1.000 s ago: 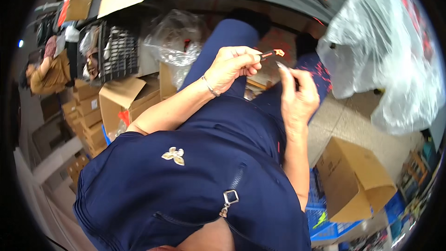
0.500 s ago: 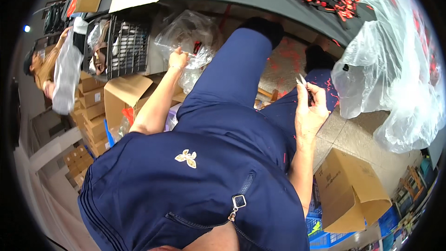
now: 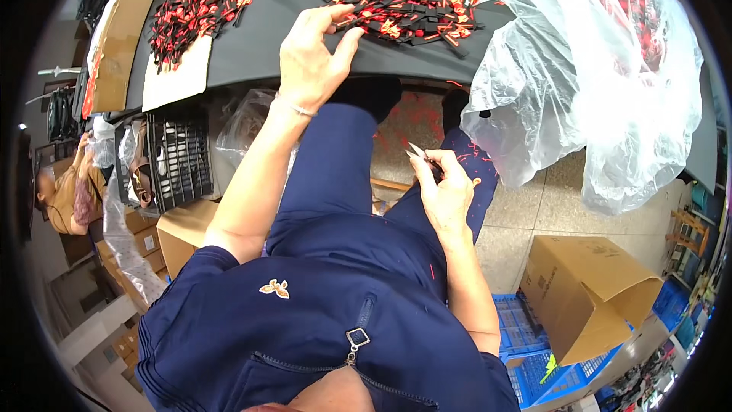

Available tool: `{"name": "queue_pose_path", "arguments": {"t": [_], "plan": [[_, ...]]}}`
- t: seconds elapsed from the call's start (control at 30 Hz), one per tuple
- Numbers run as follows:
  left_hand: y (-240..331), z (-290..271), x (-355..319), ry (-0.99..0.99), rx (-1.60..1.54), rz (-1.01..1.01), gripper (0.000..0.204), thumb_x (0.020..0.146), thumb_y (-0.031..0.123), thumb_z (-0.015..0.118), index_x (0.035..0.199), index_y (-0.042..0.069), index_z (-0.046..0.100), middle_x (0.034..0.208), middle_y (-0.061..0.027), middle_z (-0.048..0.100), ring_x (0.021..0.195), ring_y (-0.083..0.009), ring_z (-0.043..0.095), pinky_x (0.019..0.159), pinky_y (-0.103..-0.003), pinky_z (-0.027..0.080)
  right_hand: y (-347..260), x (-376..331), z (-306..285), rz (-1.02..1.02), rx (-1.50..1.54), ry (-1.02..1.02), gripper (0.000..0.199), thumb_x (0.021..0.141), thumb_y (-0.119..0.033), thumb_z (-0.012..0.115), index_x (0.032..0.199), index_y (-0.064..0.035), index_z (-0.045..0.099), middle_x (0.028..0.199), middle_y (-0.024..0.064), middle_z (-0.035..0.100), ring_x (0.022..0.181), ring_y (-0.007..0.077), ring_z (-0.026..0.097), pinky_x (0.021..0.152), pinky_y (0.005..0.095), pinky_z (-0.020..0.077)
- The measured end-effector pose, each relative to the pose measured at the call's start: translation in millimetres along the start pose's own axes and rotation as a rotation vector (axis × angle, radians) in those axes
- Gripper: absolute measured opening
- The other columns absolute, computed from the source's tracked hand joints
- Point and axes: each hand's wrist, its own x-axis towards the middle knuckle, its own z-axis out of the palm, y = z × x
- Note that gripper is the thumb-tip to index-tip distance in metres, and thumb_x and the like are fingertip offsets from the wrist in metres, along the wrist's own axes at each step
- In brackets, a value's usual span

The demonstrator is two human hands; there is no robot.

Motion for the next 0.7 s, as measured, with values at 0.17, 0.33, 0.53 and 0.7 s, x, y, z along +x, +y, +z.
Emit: {"name": "queue_pose_path", "arguments": {"t": [0.17, 0.33, 0.53, 0.7], "plan": [[-16.8, 13.1, 6.7, -0.068, 0.002, -0.031, 0.015, 0.078, 0.011, 0.073, 0.091, 0.005, 0.07, 0.079, -0.0069, 0.069, 0.065, -0.0161, 0.064, 0.065, -0.027, 0.052, 8.2, -2.5, -7.3, 0.024, -0.046, 0.008, 0.018, 0.083, -0.017, 0.072, 0.092, -0.0031, 0.064, 0.076, 0.0059, 0.068, 0.068, 0.0104, 0.063, 0.064, 0.0242, 0.0486], [-20.1, 8.6, 11.6, -0.106, -0.031, -0.175, 0.01, 0.081, 0.012, 0.069, 0.087, 0.004, 0.071, 0.072, -0.0053, 0.068, 0.062, -0.0097, 0.064, 0.062, -0.023, 0.051, 11.8, 0.2, -6.7, 0.022, -0.017, 0.002, 0.017, 0.084, -0.015, 0.072, 0.093, -0.0024, 0.064, 0.078, 0.0059, 0.069, 0.07, 0.0094, 0.063, 0.065, 0.0234, 0.0486], [-18.7, -6.5, 18.2, -0.14, -0.476, -0.777, 0.017, 0.085, 0.018, 0.068, 0.089, 0.001, 0.07, 0.076, -0.0047, 0.068, 0.062, -0.0092, 0.061, 0.058, -0.023, 0.049, 3.4, 8.7, -8.3, 0.043, 0.088, 0.028, 0.017, 0.085, -0.01, 0.07, 0.097, -0.0003, 0.062, 0.084, 0.006, 0.069, 0.074, 0.007, 0.06, 0.068, 0.0214, 0.0477], [-10.9, -17.2, 1.7, -0.145, -1.207, -1.109, 0.016, 0.087, 0.012, 0.066, 0.096, 0.0, 0.063, 0.082, -0.0075, 0.066, 0.07, -0.0121, 0.061, 0.062, -0.024, 0.051, -4.1, 15.5, -7.2, 0.069, 0.172, 0.052, 0.016, 0.088, -0.01, 0.068, 0.097, 0.0013, 0.063, 0.087, 0.0058, 0.068, 0.077, 0.0072, 0.06, 0.071, 0.0211, 0.0472]]}}
